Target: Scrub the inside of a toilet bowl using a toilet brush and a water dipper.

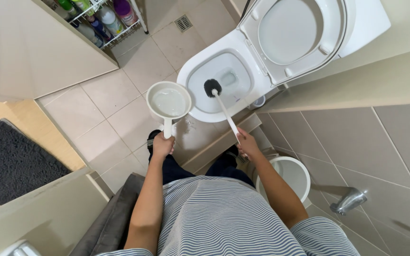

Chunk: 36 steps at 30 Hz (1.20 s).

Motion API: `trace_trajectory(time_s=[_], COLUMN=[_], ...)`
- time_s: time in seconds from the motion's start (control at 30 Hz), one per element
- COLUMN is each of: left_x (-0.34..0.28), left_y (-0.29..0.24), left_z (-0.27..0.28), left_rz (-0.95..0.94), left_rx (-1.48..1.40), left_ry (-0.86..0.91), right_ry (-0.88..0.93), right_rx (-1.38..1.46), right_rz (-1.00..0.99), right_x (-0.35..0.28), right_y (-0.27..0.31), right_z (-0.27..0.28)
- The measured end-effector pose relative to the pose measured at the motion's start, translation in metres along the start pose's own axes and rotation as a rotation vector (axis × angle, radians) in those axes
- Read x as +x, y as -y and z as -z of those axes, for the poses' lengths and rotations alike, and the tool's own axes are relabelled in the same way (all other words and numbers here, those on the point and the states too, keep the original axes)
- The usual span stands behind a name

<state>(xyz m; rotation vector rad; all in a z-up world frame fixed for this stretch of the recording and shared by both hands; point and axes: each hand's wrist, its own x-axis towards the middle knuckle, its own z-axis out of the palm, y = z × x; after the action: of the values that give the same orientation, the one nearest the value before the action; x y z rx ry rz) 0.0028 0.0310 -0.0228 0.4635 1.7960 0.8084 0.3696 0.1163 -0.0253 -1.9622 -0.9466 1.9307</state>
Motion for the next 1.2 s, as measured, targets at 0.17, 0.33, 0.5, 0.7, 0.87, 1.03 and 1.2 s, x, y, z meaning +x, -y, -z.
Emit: trace_trajectory(time_s=[0.17, 0.33, 0.5, 0.7, 0.87, 1.03, 1.2], left_x=[-0.004, 0.023, 0.03, 0.023, 0.032, 0.033, 0.04], left_y=[-0.049, -0.06, -0.079, -0.101, -0.077, -0.044, -0.019], left_z=[-0.018, -0.048, -0.077, -0.096, -0.082, -0.072, -0.078], left_rz=[-0.026, -0.054, -0.069, 0.008, -0.044, -0.006, -0.03], left_rx=[0.196, 0.577, 0.673, 0.719, 0.577, 0.274, 0.064], left_ry=[0.045, 0.057, 0.091, 0.095, 0.115, 0.204, 0.278], right_ry=[0.0, 0.004, -0.052, -0.136, -0.159, -0.146, -0.403], right_rx=[0.063, 0.051, -0.056, -0.289, -0.585, -0.996, -1.117], right_rz=[-0.079, -0.034, -0.004, 0.107, 0.385, 0.07, 0.075], right_x=[-0.016, -0.023, -0.038, -0.058, -0.034, -0.065, -0.055], right_y=[0.015, 0.012, 0.017, 0.021, -0.018, 0.037, 0.04], right_z=[-0.009, -0.012, -0.015, -0.013, 0.019, 0.044, 0.033])
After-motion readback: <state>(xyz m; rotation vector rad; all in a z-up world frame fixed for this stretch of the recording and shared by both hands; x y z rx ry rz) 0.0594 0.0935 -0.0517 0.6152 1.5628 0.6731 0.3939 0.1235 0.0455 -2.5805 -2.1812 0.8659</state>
